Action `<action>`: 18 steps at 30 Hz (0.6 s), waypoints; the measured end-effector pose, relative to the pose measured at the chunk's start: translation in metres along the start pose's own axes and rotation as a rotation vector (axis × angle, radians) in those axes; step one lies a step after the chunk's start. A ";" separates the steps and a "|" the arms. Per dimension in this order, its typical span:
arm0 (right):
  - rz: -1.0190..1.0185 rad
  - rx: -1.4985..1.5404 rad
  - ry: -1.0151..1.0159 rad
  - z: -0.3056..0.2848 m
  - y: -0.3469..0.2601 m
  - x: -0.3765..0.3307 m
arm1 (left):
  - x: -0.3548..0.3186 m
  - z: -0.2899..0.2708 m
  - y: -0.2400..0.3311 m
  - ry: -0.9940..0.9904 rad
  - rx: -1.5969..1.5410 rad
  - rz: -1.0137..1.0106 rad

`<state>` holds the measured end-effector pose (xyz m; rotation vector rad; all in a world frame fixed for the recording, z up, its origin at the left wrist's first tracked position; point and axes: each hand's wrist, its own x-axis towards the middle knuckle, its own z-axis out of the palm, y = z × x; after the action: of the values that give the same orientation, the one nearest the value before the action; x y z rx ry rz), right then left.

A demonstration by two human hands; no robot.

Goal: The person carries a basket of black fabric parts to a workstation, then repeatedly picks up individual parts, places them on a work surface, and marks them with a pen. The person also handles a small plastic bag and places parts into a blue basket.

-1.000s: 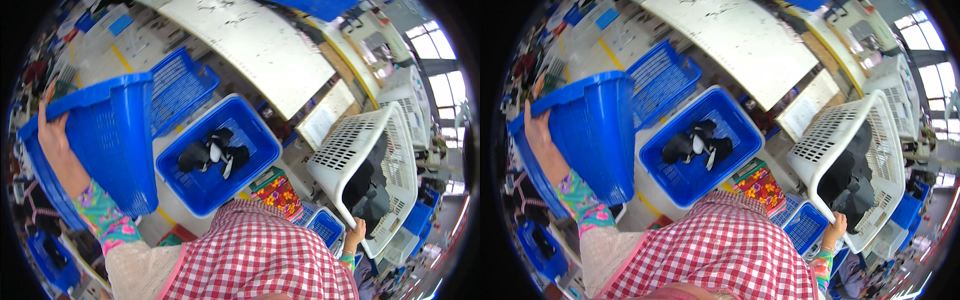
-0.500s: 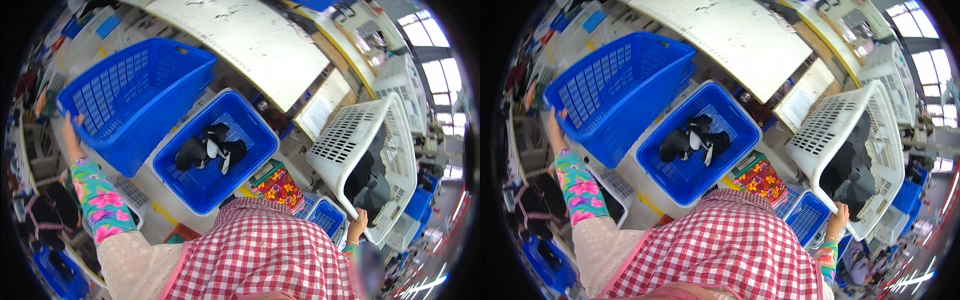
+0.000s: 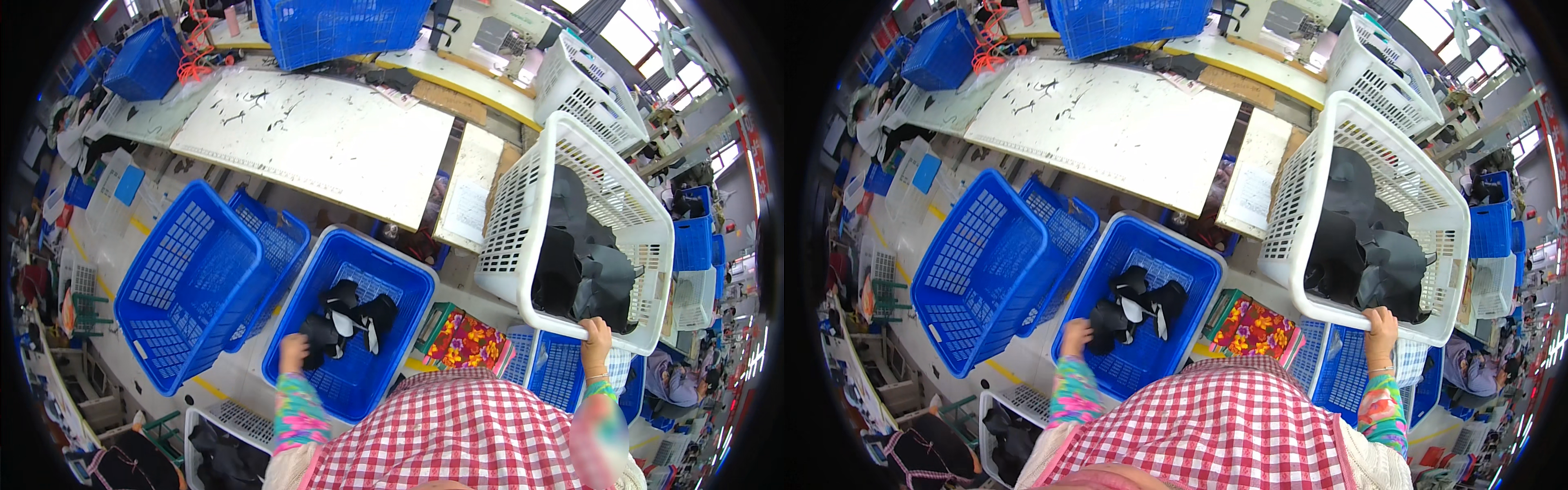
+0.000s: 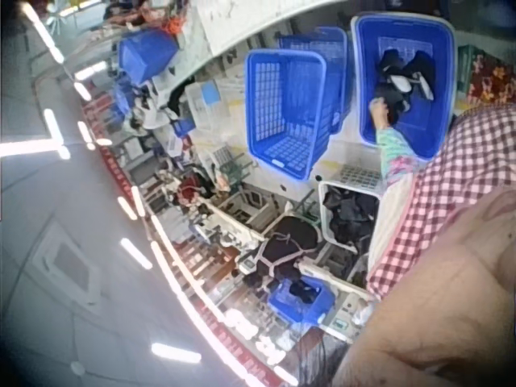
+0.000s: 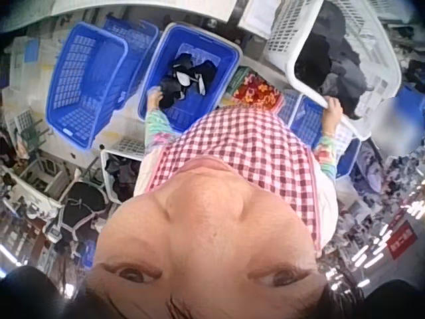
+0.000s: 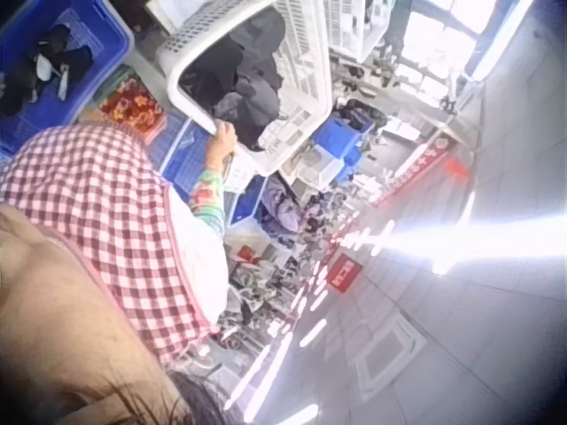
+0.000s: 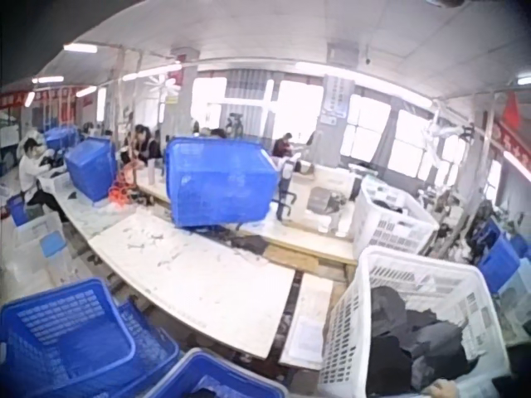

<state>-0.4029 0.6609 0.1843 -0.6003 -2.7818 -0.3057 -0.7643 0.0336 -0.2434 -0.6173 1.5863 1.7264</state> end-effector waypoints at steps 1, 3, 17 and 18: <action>0.004 0.000 0.011 -0.001 0.000 0.000 | -0.008 0.066 0.004 -0.235 -0.180 0.027; -0.004 -0.001 0.019 -0.002 -0.001 0.001 | -0.030 0.196 0.034 -0.391 0.103 0.047; 0.028 0.180 0.103 -0.034 0.001 0.005 | -0.218 0.590 0.253 -0.584 0.626 0.896; -0.007 0.294 -0.013 -0.042 0.006 0.005 | -0.221 0.603 0.256 -0.438 0.747 0.950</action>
<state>-0.3952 0.6572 0.2263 -0.5205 -2.7666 0.1059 -0.7503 0.5873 0.1699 0.9502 2.1223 1.4716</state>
